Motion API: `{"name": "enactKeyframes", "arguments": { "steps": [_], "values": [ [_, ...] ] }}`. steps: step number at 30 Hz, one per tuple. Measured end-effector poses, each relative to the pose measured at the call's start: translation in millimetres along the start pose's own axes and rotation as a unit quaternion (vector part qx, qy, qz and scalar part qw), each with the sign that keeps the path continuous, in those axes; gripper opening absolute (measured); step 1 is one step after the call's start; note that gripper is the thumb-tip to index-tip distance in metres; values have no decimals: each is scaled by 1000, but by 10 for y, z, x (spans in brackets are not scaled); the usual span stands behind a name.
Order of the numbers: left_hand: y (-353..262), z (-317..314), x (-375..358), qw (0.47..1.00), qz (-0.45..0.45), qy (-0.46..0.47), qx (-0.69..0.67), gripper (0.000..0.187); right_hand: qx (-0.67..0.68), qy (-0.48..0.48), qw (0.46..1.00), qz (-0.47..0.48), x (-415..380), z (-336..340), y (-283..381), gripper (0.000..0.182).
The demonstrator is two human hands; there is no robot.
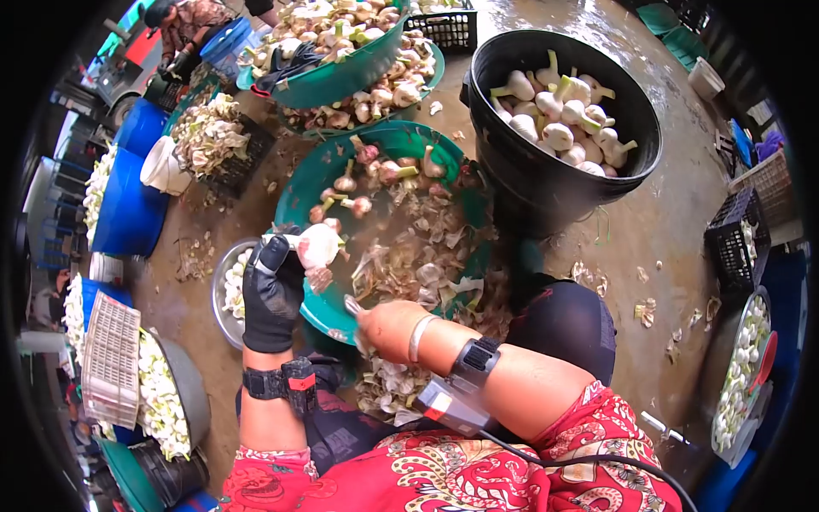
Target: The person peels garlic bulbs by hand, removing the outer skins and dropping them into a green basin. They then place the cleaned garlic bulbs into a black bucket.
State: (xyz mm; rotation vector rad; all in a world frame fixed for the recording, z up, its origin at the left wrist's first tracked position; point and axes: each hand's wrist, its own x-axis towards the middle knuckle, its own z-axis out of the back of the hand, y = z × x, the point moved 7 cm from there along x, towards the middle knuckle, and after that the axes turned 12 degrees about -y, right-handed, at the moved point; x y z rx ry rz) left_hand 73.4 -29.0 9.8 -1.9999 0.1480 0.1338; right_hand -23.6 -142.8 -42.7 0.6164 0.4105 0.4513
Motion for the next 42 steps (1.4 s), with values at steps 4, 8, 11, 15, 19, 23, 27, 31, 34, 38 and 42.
{"name": "enactKeyframes", "arguments": {
  "steps": [4, 8, 11, 15, 19, 23, 27, 31, 34, 38, 42],
  "values": [
    [57, -50, -68, 999, 28, 4, -30, 27, 147, -328, 933, 36, -14, 498, -270, 26],
    [114, -182, -83, 999, 19, 11, 36, 29, 388, -452, 803, -21, -192, 1052, -234, 23],
    [100, -234, -110, 998, 0, -15, 69, 27, 352, -419, 837, -30, -195, 1039, -175, 17],
    [249, -176, -40, 996, 61, 5, 72, 34, 230, -548, 802, 58, -273, 1116, -177, 11],
    [225, -86, -10, 995, 93, -20, 6, 41, 83, -376, 922, -46, -150, 717, -464, 5],
    [319, -119, -13, 994, 99, -28, 34, 38, 80, -349, 933, -37, -112, 699, -525, 6],
    [326, -541, 253, 994, 72, 76, 33, 37, 26, -186, 979, -83, -81, 519, -427, 18],
    [-513, -1639, 322, 962, -59, 268, 6, 40, 73, -291, 953, -40, -32, 484, -557, 13],
    [-271, -1077, 747, 970, -87, 187, 125, 32, 47, -346, 933, -93, -210, 895, -596, 18],
    [1100, 952, 1134, 944, 81, 15, 320, 26, 66, -464, 883, -34, -321, 1127, -548, 13],
    [2197, 1850, 1209, 925, 265, -193, 193, 30, 96, -463, 880, -53, -264, 1124, -536, 12]
  ]
}}
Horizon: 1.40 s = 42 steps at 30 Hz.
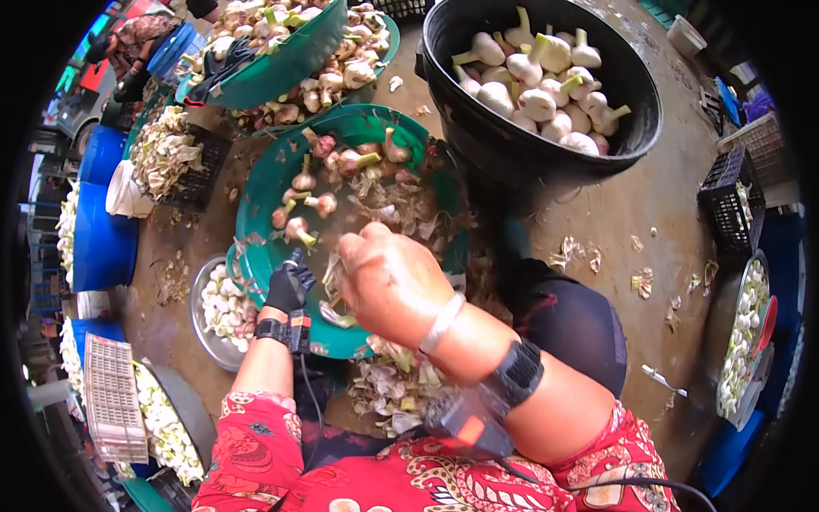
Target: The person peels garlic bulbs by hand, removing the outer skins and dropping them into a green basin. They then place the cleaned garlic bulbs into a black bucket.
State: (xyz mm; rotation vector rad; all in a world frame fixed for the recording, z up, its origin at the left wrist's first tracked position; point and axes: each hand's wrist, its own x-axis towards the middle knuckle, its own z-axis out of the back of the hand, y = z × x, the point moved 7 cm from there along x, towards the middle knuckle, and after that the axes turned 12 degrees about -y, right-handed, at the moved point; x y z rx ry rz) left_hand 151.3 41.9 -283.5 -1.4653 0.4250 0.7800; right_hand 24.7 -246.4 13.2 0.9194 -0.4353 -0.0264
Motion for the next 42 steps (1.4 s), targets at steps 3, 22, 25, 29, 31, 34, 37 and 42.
{"name": "enactKeyframes", "arguments": {
  "steps": [3, 22, 25, 29, 31, 34, 37, 42],
  "values": [
    [171, -135, 710, 995, -60, 30, 72, 36, 8, 10, 1000, -28, 39, -39, -27, 12],
    [-1664, -679, -2626, 930, -184, 295, 118, 41, 443, 73, 867, -216, 79, -571, -44, 69],
    [-1608, -608, -2776, 933, -181, 304, -71, 39, 578, 49, 776, -248, 19, -467, 61, 72],
    [-1484, -622, -2902, 933, -226, 258, -109, 37, 501, 37, 846, -176, 9, -430, 144, 75],
    [-1475, -619, -2898, 932, -261, 223, -116, 34, 496, 35, 853, -161, -18, -394, 183, 73],
    [-1496, -600, -2901, 930, -301, 203, -56, 31, 523, 37, 833, -175, -85, -418, 170, 71],
    [-1520, -564, -2959, 937, -268, 207, -85, 27, 563, 47, 791, -234, -72, -416, 150, 70],
    [-1511, -454, -2869, 944, -286, 161, -40, 24, 617, 46, 707, -343, -163, -546, 108, 60]
  ]
}}
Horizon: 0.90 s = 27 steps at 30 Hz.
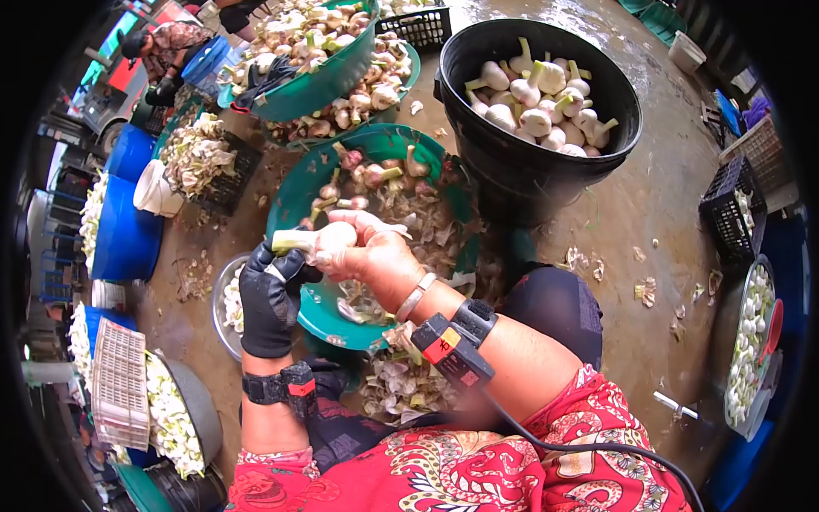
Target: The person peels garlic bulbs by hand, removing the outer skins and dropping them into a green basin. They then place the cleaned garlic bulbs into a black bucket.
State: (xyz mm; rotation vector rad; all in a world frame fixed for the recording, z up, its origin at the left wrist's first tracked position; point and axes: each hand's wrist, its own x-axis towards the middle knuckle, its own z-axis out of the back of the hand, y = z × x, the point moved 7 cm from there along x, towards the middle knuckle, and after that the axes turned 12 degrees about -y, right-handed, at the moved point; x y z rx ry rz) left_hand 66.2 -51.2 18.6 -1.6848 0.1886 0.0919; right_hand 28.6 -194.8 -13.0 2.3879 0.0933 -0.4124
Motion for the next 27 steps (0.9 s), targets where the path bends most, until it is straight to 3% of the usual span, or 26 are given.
{"name": "enactKeyframes", "arguments": {
  "steps": [4, 6, 7, 8, 9, 10, 11, 12, 13, 14, 16, 18, 19, 24, 26, 27],
  "values": [
    [-50, 85, -32, 995, -42, -22, 91, 26, 43, 6, 999, -24, 73, 42, -90, 47],
    [-73, 127, -36, 985, -64, -34, 158, 25, 99, 159, 972, -140, 31, -130, -136, 40],
    [-37, 141, -34, 985, -62, -34, 157, 25, 36, 116, 981, -151, 26, -97, -171, 40],
    [-71, 129, -44, 962, -146, -32, 229, 24, 36, 114, 981, -153, -15, -122, -149, 40],
    [-96, 94, -61, 926, -230, -28, 298, 23, 49, 33, 977, -206, -60, -102, -136, 39],
    [-49, 98, -44, 927, -228, -28, 297, 23, 61, -48, 964, -256, -95, -37, -165, 38],
    [-57, 50, -62, 905, -285, -10, 315, 25, 36, 76, 961, -265, -37, -7, -270, 38],
    [-45, 3, -82, 880, -342, 7, 331, 27, 34, 75, 960, -266, -15, -14, -263, 38],
    [117, 119, -23, 888, -268, -15, 373, 28, 23, 21, 974, -224, 42, 35, -223, 41],
    [163, 141, -16, 888, -267, -14, 373, 28, 12, -33, 983, -180, 73, 89, -163, 44],
    [154, 127, -3, 908, -263, -18, 327, 28, 19, -6, 990, -142, 8, 15, -65, 45],
    [98, 85, -19, 906, -266, -19, 329, 28, -148, -47, 985, 70, 1, 38, 169, 51],
    [62, 62, -26, 904, -268, -19, 331, 29, -158, -68, 980, 105, 43, 73, 164, 58],
    [71, 87, 44, 912, -235, 4, 335, 27, -139, 6, 990, -31, 49, 117, -1, 53],
    [130, 126, 100, 924, -211, 13, 319, 27, 24, 74, 984, -159, -16, 39, -101, 43],
    [110, 130, 107, 917, -225, 10, 329, 28, 24, 75, 984, -158, -44, 33, -95, 43]
  ]
}}
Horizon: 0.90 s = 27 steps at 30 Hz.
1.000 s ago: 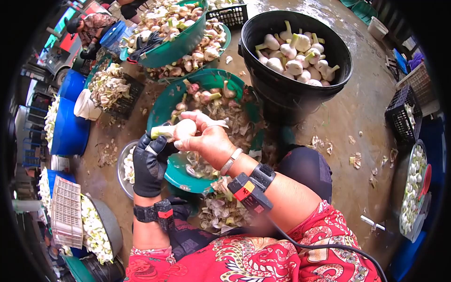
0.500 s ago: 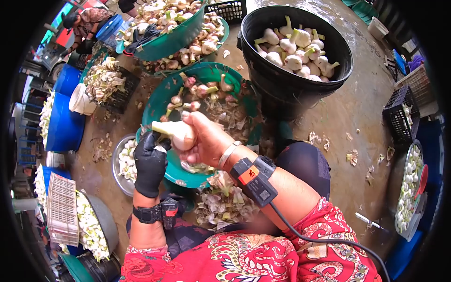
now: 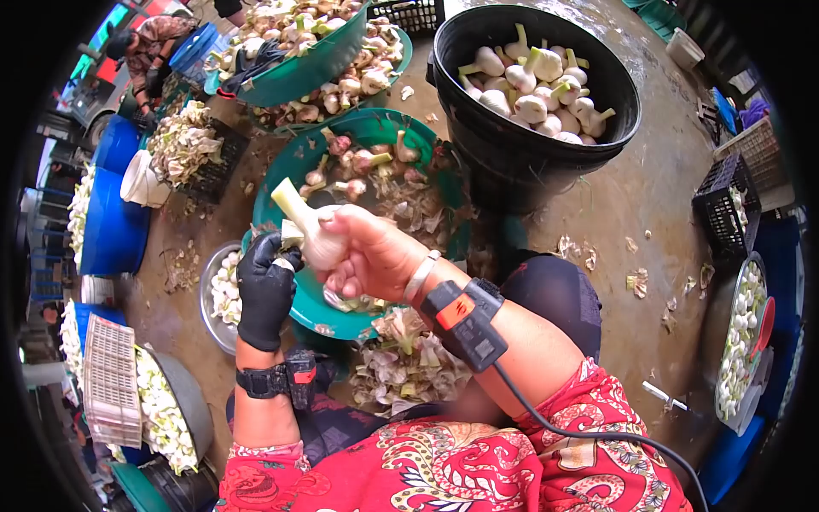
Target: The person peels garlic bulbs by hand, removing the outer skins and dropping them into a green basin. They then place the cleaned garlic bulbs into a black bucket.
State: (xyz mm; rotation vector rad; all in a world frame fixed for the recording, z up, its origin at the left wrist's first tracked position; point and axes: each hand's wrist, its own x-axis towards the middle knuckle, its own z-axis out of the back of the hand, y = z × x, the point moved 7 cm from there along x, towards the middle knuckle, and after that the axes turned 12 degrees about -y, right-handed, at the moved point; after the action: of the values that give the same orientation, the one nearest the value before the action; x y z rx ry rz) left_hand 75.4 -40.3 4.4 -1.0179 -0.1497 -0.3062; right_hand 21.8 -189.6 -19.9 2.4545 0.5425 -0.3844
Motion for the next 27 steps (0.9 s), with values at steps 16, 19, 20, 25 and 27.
{"name": "enactKeyframes", "arguments": {
  "steps": [16, 19, 20, 25, 27],
  "values": [
    [-190, -148, -175, 861, 255, -1, -440, 31, 25, -113, 973, 200, 68, 59, 248, 34],
    [161, -38, -126, 933, 175, -6, -315, 30, 154, -65, 958, 233, -8, 10, 505, 20],
    [243, 31, -112, 998, 5, -11, -64, 33, 169, 44, 957, 230, -69, -74, 594, 19],
    [518, -79, -99, 766, 357, -104, -525, 28, 16, -49, 992, 114, -195, 77, 524, 15],
    [704, -62, -91, 731, 402, -121, -539, 30, -5, 38, 997, 71, -311, -27, 502, 13]
  ]
}}
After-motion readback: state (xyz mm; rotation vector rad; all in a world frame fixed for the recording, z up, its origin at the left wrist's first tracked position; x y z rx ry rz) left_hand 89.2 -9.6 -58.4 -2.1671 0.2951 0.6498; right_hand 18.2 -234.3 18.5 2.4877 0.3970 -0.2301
